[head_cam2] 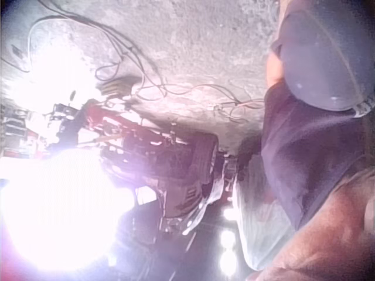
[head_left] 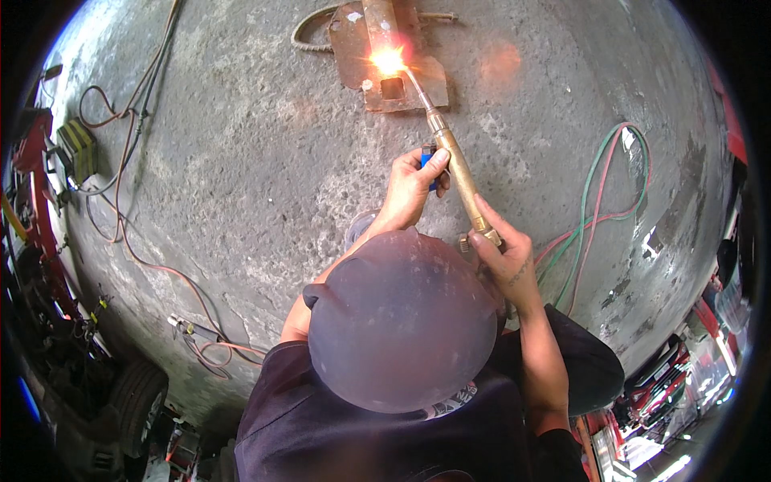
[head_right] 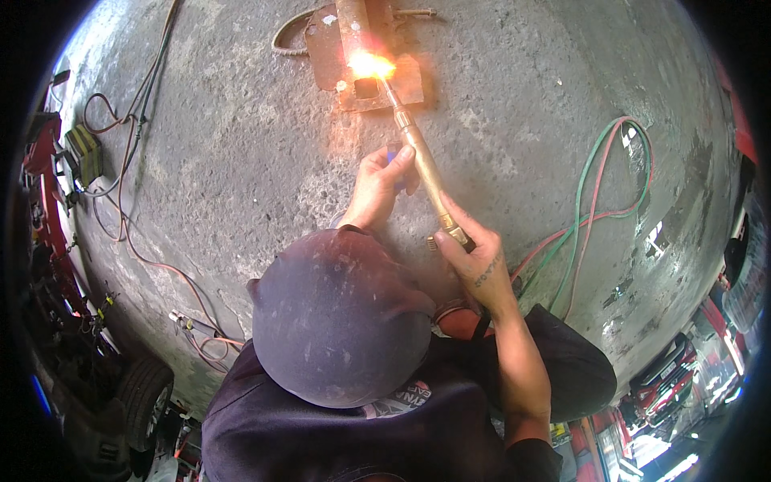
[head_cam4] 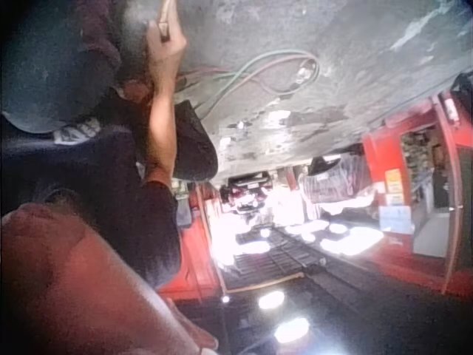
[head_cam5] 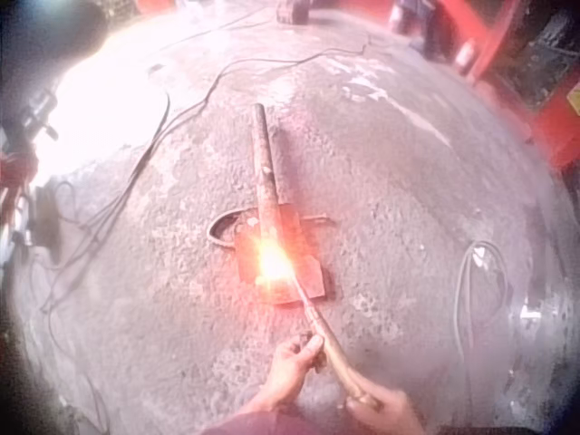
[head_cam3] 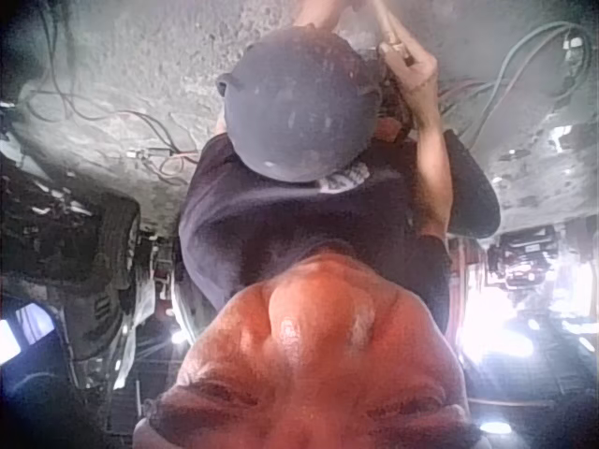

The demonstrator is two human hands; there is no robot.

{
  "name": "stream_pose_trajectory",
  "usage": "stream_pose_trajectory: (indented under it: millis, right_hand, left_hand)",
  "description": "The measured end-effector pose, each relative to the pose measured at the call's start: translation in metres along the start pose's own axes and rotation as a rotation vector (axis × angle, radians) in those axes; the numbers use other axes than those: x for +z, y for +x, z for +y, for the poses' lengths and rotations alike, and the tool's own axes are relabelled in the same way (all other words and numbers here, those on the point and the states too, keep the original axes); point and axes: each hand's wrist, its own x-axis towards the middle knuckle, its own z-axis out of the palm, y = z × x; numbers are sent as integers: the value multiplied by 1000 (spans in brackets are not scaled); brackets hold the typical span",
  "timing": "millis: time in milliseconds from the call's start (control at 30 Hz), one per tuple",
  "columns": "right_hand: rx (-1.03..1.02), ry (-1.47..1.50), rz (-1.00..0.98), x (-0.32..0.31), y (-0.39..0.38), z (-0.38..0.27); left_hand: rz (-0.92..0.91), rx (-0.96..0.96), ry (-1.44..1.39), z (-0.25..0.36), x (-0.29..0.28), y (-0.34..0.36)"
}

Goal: The person uses a cutting torch and a lighter to ignite it, then applies the flame to a metal piece on a concrete floor by hand.

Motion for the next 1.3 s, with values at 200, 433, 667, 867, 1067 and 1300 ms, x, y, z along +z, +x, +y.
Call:
stream_pose_trajectory:
  millis: [200, 433, 667, 867, 1067, 1300]
  right_hand:
    - [-6, -7, 0, -2, 0, 1]
    - [-8, -24, 8, -1, 0, 0]
    - [-22, -39, 12, -2, 0, 2]
    - [-23, -38, 1, -2, 0, 0]
    - [11, -9, 1, -1, -1, -4]
    - [-13, -25, 3, -1, -1, 0]
  left_hand:
    - [5, 0, 12, -1, 0, 0]
    - [2, 5, 9, -1, 0, 1]
    - [-1, 4, 5, -1, 1, 0]
    - [0, 5, 12, 1, 1, -1]
    - [-1, 8, 1, -1, 0, 0]
    - [-6, 11, 14, 1, 1, -1]
